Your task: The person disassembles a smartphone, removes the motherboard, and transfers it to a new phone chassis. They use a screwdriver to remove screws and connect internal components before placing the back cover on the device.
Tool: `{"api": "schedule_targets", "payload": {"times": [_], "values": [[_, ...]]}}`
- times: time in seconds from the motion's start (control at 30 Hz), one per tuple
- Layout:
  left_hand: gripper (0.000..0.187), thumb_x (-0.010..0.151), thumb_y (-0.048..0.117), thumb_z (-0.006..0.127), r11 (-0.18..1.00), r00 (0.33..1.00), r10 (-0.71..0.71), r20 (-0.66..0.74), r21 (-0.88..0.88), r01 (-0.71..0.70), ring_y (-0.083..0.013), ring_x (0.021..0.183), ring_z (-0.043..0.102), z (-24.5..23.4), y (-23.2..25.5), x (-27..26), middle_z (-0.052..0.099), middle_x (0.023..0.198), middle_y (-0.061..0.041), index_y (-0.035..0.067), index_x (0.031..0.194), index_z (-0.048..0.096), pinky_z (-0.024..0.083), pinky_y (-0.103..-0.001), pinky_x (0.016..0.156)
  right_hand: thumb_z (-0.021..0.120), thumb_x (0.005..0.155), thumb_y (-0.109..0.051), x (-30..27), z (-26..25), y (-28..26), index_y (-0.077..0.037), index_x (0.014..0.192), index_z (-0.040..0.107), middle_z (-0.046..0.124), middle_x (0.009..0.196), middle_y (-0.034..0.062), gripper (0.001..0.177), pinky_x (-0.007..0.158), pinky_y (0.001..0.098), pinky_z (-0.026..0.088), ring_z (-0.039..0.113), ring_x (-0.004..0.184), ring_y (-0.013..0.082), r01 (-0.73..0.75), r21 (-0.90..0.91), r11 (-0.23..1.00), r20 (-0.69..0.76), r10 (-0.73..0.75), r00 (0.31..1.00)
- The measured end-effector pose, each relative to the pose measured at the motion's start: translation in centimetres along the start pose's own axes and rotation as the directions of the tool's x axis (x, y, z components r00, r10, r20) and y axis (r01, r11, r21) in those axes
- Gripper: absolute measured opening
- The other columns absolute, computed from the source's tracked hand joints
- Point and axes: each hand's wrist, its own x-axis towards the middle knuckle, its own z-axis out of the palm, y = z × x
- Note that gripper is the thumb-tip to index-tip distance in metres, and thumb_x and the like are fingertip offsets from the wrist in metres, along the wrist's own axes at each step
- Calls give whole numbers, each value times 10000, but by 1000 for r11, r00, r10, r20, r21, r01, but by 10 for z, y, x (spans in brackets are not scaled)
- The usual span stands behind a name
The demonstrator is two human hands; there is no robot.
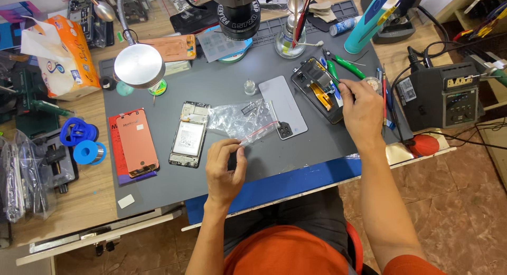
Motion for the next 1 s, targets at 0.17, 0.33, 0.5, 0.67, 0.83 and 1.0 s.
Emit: {"api": "schedule_targets", "payload": {"times": [0.17,0.33,0.5,0.67,0.83,1.0], "values": [[77,986,46,669,1000,1000,0,-2,-5,0,-259,880,709,0,1,1,723,935,-64,72,920,699,537,-371,859,721,1138,-105,-3,1,-11,-4,1139,814,691,827,146,137,661,410,570,718,752,354,-11,22,1000,12,11,1000],[70,979,45,678,1000,1000,-11,-12,-16,11,-256,876,713,0,-1,0,733,932,-58,73,921,705,539,-371,859,713,1157,-95,-5,-11,-24,11,1163,812,694,859,167,145,664,400,570,722,769,355,-14,32,999,-24,14,1000],[95,1015,68,632,986,991,-89,-96,-149,74,-268,901,739,-3,2,0,757,969,-75,80,1029,725,574,-377,866,701,1162,-77,-15,-25,-63,22,1209,794,679,919,147,144,710,386,570,712,822,321,14,186,982,-112,7,994],[294,1066,116,580,840,962,-273,19,-483,248,-298,1201,663,-7,15,3,693,1276,-151,43,1351,578,528,-429,1028,706,1100,-95,-30,-16,-115,-33,1163,772,675,938,84,110,759,364,568,690,834,271,109,271,956,-152,-69,986],[746,1069,266,592,452,901,-379,212,-807,380,-448,1487,397,-1,3,2,371,1631,-306,24,1658,202,395,-535,1208,793,958,-53,-57,11,-161,-60,1071,799,706,902,51,114,766,372,581,686,780,254,296,317,901,-230,-229,946],[889,1007,442,665,193,883,-430,188,-936,293,-464,1474,429,-2,-2,-4,387,1602,-318,16,1641,211,405,-511,1227,814,916,-74,-73,25,-175,-87,1017,818,749,898,32,102,773,359,568,699,770,220,345,407,846,-222,-275,936]]}}
